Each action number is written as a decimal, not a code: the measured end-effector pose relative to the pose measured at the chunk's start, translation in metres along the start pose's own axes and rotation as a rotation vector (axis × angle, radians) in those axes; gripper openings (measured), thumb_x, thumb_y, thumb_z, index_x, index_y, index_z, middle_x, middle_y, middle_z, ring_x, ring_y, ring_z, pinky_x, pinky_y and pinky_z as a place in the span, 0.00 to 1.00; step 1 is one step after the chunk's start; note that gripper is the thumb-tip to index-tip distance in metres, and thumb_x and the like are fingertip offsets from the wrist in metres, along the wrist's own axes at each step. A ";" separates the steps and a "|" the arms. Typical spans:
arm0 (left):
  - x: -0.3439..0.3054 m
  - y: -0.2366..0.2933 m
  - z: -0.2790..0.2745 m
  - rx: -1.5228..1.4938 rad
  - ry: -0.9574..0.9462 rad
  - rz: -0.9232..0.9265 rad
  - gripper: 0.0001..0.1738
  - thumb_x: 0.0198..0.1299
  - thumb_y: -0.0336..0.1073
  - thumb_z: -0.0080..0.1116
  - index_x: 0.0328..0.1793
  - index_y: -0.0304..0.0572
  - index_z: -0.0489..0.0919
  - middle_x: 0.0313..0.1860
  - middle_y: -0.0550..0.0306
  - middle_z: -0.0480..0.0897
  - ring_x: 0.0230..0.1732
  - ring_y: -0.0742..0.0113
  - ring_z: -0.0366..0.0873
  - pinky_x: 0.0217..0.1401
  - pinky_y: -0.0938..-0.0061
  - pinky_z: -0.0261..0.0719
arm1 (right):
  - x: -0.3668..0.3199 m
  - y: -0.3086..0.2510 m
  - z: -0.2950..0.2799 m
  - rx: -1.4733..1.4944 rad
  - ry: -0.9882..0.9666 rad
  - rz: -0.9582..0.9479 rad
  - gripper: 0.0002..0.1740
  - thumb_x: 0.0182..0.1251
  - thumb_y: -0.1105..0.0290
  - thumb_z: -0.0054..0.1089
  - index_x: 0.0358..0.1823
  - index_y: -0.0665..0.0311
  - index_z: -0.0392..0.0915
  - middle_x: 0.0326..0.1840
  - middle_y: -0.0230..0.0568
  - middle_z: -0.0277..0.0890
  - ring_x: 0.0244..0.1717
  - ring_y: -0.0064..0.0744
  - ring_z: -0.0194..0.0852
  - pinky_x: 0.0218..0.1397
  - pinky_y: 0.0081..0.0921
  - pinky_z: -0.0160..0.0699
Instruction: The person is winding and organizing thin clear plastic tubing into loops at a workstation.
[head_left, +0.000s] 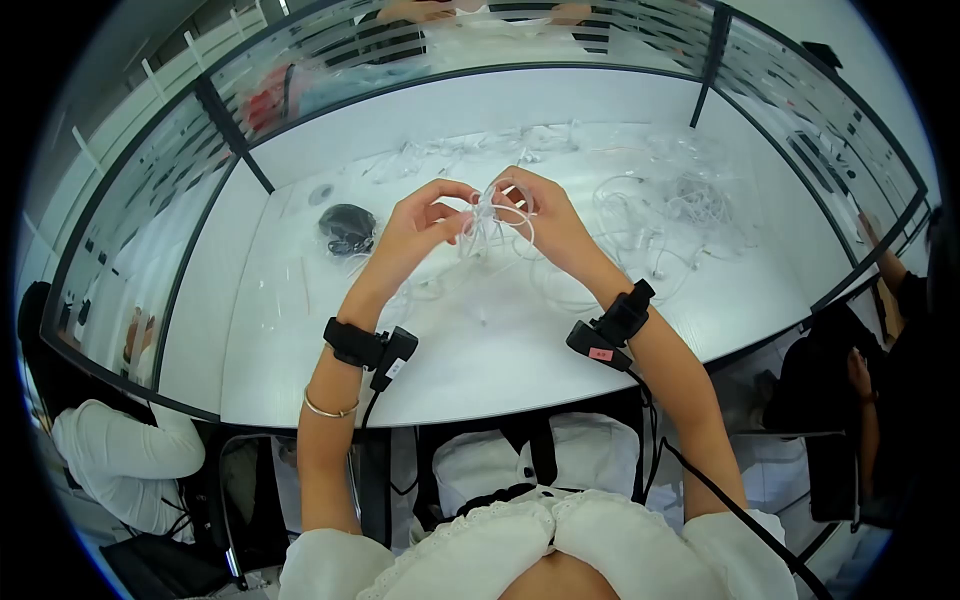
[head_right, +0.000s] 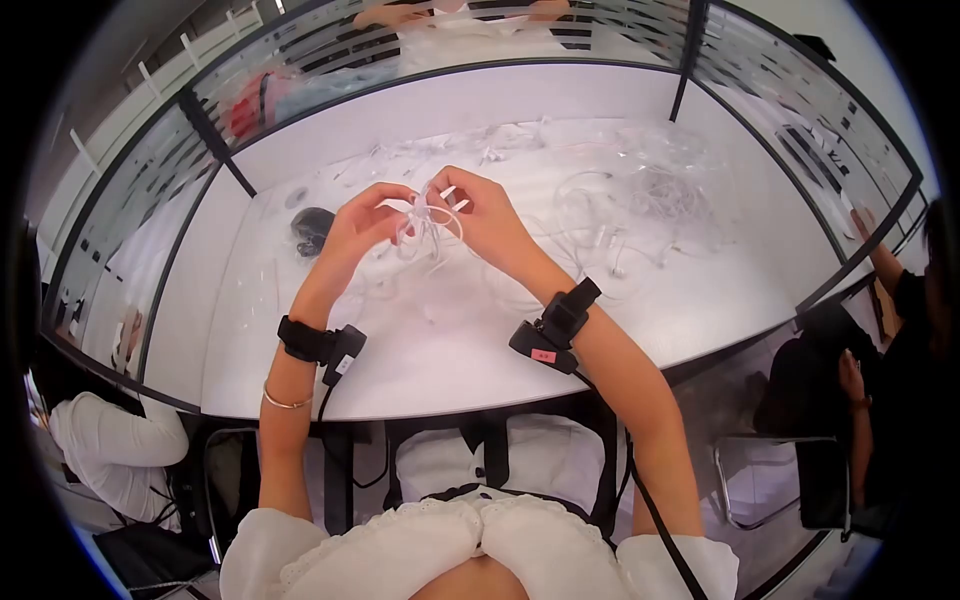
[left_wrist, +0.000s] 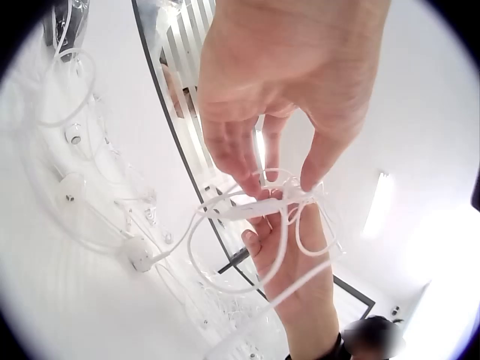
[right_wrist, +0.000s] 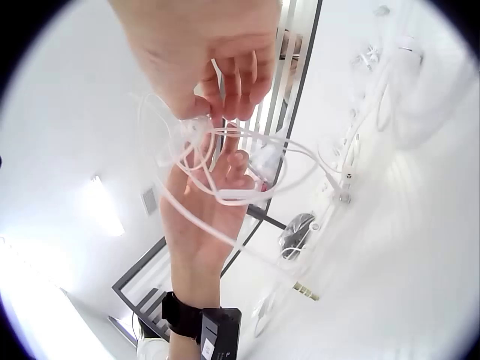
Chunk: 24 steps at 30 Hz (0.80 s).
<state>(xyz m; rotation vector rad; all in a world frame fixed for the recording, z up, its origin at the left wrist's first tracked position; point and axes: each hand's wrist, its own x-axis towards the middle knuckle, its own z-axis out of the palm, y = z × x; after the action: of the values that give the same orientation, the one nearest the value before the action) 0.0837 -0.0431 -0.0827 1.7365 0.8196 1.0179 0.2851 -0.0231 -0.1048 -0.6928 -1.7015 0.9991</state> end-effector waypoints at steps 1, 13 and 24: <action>0.001 -0.004 0.001 0.012 0.003 0.028 0.15 0.59 0.33 0.60 0.52 0.40 0.75 0.41 0.63 0.78 0.37 0.80 0.73 0.43 0.81 0.72 | -0.002 -0.003 0.000 -0.098 0.033 -0.018 0.09 0.65 0.66 0.59 0.36 0.65 0.75 0.35 0.32 0.76 0.34 0.21 0.75 0.34 0.20 0.74; -0.001 0.003 0.002 0.156 0.233 0.089 0.11 0.58 0.32 0.64 0.46 0.38 0.80 0.16 0.76 0.62 0.19 0.87 0.53 0.23 0.85 0.47 | -0.001 -0.005 -0.007 0.088 0.150 0.002 0.06 0.63 0.70 0.58 0.32 0.64 0.73 0.25 0.32 0.74 0.29 0.19 0.74 0.30 0.17 0.68; -0.001 0.003 -0.020 0.019 0.636 0.031 0.13 0.67 0.37 0.52 0.51 0.39 0.81 0.13 0.75 0.57 0.13 0.86 0.48 0.15 0.84 0.47 | 0.003 0.008 -0.038 0.436 0.372 0.038 0.17 0.63 0.58 0.48 0.32 0.68 0.72 0.35 0.46 0.76 0.32 0.38 0.81 0.39 0.28 0.80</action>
<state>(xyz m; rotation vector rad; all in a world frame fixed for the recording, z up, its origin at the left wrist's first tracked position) 0.0656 -0.0370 -0.0759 1.4456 1.1945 1.6218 0.3198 -0.0051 -0.1041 -0.5782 -1.1042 1.1399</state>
